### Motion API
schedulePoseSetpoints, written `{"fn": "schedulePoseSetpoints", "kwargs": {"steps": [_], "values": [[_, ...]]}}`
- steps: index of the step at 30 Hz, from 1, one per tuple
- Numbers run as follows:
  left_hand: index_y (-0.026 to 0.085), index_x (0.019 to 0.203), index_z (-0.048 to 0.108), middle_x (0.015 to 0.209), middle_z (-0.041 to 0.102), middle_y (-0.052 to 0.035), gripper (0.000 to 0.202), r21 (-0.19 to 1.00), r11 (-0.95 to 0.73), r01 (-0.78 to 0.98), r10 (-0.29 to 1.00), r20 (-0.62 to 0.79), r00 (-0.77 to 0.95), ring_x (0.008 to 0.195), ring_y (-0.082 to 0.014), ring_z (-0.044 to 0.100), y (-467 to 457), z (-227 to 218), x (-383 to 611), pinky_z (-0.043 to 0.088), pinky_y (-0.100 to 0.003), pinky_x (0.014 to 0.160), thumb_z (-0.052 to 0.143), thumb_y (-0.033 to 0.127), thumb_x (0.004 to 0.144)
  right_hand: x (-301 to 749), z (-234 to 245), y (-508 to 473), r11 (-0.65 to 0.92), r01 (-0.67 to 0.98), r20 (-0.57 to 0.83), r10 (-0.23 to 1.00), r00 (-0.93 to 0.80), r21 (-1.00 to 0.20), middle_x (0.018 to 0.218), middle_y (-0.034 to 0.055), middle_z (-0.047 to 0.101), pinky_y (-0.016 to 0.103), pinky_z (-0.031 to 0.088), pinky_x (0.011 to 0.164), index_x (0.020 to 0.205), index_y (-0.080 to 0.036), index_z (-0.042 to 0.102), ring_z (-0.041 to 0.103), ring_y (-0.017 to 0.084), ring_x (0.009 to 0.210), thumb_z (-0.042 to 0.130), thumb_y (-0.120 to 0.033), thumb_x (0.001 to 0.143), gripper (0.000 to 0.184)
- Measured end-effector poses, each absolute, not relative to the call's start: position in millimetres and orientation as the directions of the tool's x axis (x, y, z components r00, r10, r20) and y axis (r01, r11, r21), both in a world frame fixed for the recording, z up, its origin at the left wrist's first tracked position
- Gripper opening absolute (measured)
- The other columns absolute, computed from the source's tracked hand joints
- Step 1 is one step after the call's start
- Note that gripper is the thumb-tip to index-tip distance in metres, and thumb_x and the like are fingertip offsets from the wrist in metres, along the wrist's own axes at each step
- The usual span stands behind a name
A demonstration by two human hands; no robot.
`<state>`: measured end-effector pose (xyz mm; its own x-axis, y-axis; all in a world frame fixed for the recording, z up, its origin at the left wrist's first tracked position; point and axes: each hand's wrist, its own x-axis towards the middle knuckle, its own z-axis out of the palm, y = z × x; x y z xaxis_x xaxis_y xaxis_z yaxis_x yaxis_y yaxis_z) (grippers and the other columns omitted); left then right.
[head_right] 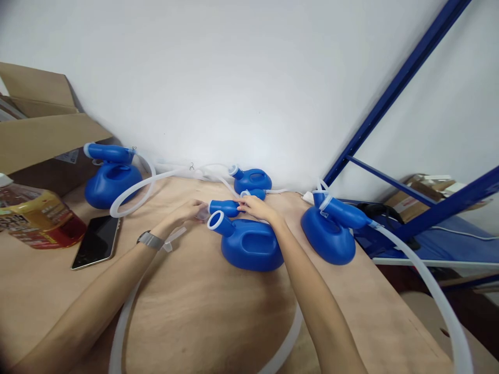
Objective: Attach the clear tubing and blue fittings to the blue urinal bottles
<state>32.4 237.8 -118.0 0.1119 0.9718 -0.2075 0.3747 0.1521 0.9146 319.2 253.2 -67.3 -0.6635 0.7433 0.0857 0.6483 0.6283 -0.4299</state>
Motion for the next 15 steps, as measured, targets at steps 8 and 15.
{"fn": "schedulePoseSetpoints", "kwargs": {"steps": [8, 15], "values": [[0.017, 0.135, 0.06, 0.142, 0.068, -0.0149, 0.043, 0.998, 0.015, 0.06, 0.984, -0.025, 0.177, 0.133, -0.0251, 0.063, 218, -79, 49, 0.058, -0.037, 0.104, 0.044, 0.044, 0.106, 315, -52, 227, 0.669, 0.469, 0.428, 0.736, -0.524, -0.577, 0.117, 0.0112, 0.072, 0.044, 0.058, 0.096, 0.12, -0.023, 0.081, 0.07, 0.027, 0.105, 0.06, -0.036, 0.103, 0.03], [0.028, 0.15, 0.045, 0.16, 0.051, -0.0135, 0.049, 0.897, -0.422, -0.133, 0.902, 0.431, 0.042, 0.147, -0.0285, 0.053, 192, -43, 60, 0.051, -0.044, 0.116, 0.054, 0.048, 0.106, 307, -33, 179, 0.773, 0.257, 0.67, 0.632, -0.39, -0.58, 0.107, 0.0051, 0.068, 0.038, 0.061, 0.083, 0.122, -0.032, 0.078, 0.068, 0.021, 0.098, 0.07, -0.033, 0.1, 0.024]]}}
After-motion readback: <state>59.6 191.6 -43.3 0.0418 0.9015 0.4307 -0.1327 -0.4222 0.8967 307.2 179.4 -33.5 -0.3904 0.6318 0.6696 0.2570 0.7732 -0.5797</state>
